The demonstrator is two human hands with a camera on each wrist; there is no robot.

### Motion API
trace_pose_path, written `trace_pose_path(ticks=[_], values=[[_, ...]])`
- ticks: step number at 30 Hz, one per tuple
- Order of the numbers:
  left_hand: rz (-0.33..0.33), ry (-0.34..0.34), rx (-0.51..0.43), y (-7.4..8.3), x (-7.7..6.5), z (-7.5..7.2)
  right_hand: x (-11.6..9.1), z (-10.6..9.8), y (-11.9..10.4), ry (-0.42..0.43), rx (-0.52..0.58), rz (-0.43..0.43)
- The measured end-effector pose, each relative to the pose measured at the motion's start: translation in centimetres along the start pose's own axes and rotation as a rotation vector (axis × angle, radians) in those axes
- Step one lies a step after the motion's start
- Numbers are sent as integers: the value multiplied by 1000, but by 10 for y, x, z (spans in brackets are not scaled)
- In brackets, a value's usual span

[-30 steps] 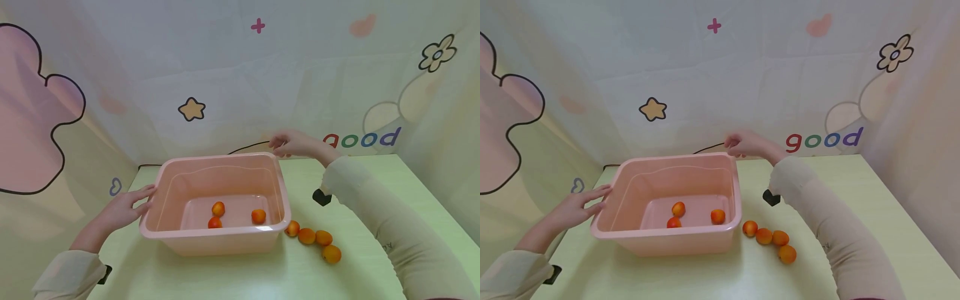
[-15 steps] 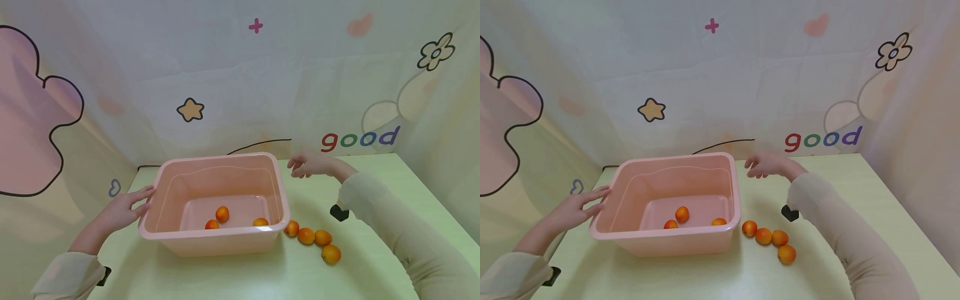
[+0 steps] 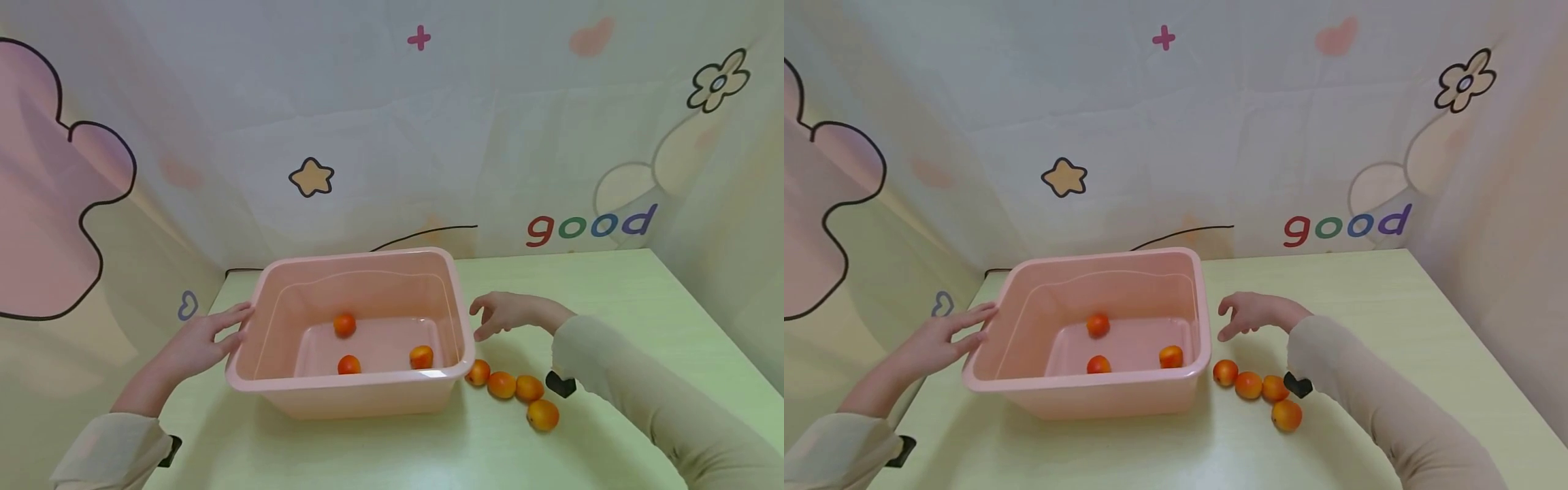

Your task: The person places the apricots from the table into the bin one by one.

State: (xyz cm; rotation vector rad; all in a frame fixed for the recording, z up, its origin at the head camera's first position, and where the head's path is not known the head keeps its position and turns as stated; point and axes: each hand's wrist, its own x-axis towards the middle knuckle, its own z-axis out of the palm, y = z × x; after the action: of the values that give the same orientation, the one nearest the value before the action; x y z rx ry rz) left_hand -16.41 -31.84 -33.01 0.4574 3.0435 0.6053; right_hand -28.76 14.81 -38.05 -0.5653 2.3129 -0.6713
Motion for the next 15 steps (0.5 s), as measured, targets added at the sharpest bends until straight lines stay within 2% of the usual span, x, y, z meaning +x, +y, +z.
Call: trace_pose_path(ticks=[7, 15], values=[[2, 0, -9, 0, 0, -1, 3, 22, 3, -36, -5, 65], [1, -4, -20, 0, -1, -1, 10, 39, 6, -48, 16, 89]])
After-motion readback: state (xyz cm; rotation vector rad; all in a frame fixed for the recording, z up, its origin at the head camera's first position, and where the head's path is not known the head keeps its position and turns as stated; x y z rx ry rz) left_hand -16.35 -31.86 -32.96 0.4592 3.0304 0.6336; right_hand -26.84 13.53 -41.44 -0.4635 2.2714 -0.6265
